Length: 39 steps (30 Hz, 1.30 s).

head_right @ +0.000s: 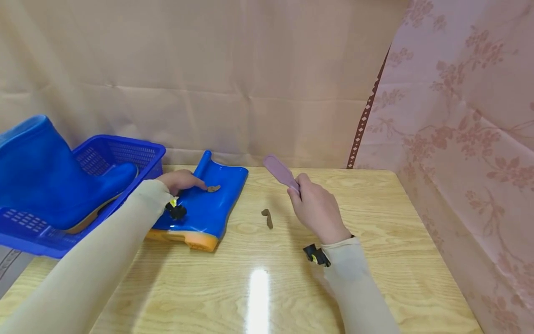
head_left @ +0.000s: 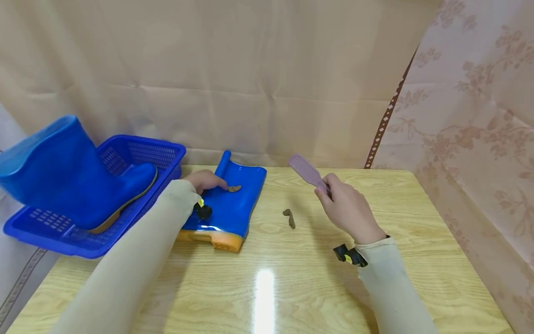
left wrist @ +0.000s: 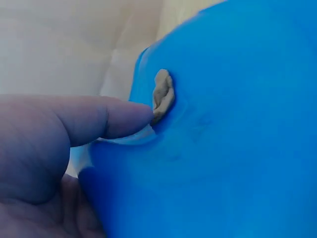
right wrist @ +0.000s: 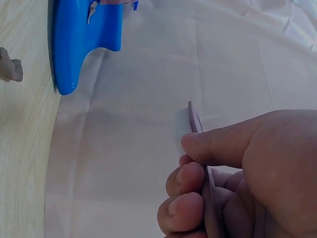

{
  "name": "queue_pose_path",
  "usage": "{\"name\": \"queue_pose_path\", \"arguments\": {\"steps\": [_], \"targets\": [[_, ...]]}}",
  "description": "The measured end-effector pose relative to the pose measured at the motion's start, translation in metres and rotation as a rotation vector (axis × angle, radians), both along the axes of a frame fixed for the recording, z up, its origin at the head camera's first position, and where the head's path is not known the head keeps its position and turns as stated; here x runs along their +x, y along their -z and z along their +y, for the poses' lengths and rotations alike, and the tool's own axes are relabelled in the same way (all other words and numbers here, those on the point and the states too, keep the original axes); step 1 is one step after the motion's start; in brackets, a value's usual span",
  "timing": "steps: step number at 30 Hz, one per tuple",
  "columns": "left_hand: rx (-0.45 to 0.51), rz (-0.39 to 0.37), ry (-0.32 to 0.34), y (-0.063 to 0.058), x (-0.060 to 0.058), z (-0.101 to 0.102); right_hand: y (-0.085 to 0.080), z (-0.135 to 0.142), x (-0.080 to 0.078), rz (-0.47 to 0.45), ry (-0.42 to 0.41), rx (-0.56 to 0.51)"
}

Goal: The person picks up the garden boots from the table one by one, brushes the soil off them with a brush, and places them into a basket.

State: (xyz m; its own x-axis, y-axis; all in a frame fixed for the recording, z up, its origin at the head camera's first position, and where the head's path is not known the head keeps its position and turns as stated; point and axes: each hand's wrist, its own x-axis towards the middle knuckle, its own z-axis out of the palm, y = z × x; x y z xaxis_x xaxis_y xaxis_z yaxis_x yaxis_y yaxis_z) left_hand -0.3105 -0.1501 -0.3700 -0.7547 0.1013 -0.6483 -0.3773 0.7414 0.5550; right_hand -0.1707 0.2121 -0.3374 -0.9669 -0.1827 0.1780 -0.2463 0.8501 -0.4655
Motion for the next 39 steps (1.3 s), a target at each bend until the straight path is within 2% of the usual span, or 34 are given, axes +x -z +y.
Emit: {"name": "queue_pose_path", "arguments": {"steps": [7,12,20,25,29,35,39], "targets": [[0.099,-0.085,0.014,0.000,-0.004,-0.002,-0.001,0.000,-0.001,-0.011,0.012,0.002],[0.145,-0.046,-0.014,-0.004,-0.003,0.004,-0.002,0.001,-0.001,-0.010,0.013,0.001],[0.289,0.037,-0.091,-0.020,0.008,0.021,-0.001,0.003,-0.002,-0.012,0.013,0.004],[0.420,0.126,-0.096,-0.031,0.020,0.030,-0.001,0.004,-0.002,-0.014,0.019,0.001],[0.527,0.243,-0.117,-0.032,0.032,0.037,0.001,0.005,-0.002,-0.015,0.018,-0.003],[0.622,0.428,-0.277,-0.020,0.049,0.054,0.004,0.005,-0.003,-0.006,0.011,-0.008],[0.638,0.546,-0.361,-0.009,0.058,0.069,0.006,0.004,-0.004,0.016,0.011,-0.017]]}}
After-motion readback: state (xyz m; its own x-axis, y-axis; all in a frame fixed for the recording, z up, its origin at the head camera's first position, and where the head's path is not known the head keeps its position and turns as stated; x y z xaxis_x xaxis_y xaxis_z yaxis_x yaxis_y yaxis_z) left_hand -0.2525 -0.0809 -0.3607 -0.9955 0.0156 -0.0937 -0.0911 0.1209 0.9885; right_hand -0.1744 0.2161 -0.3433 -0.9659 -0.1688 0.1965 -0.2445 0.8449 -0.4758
